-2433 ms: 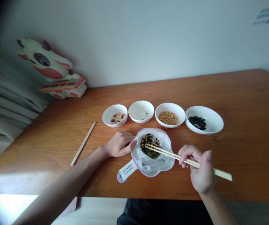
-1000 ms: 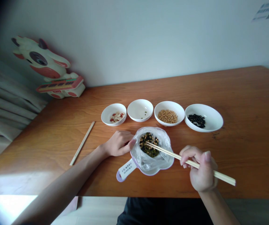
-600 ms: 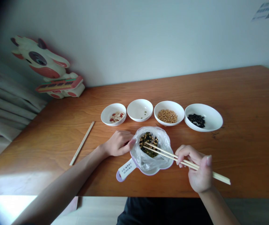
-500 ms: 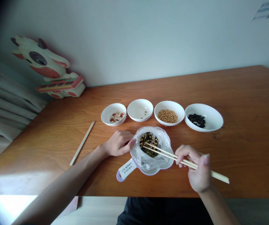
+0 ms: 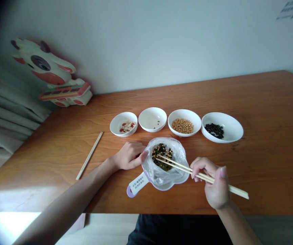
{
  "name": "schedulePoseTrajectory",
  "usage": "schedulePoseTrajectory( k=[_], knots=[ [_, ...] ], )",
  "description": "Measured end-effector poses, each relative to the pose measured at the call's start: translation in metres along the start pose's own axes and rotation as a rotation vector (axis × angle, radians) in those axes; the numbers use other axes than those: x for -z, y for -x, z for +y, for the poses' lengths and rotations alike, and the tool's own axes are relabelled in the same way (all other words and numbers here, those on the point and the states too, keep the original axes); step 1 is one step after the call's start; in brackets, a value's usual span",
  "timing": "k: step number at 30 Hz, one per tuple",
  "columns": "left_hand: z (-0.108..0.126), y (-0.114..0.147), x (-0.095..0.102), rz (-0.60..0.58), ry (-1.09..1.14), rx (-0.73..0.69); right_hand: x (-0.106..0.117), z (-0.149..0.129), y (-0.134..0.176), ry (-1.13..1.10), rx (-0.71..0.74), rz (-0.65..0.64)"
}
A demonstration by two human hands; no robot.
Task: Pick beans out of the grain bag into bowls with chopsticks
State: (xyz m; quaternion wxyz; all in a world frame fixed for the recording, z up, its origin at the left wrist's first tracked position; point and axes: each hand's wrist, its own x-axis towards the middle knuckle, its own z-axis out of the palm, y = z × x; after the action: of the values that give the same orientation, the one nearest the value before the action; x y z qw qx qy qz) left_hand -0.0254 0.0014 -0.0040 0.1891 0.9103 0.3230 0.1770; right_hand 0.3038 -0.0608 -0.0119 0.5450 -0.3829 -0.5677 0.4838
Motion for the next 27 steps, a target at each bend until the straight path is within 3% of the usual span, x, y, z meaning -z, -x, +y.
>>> schedulePoseTrajectory(
  k=[15, 27],
  knots=[
    [-0.0004, 0.0008, -0.0010, 0.007, 0.009, 0.007, -0.0021, 0.0011, 0.0007, -0.011, 0.069, 0.134],
    [0.0002, 0.0000, -0.0004, 0.010, 0.009, 0.001, -0.0017, 0.0013, 0.0005, 0.007, 0.026, 0.088]
  ],
)
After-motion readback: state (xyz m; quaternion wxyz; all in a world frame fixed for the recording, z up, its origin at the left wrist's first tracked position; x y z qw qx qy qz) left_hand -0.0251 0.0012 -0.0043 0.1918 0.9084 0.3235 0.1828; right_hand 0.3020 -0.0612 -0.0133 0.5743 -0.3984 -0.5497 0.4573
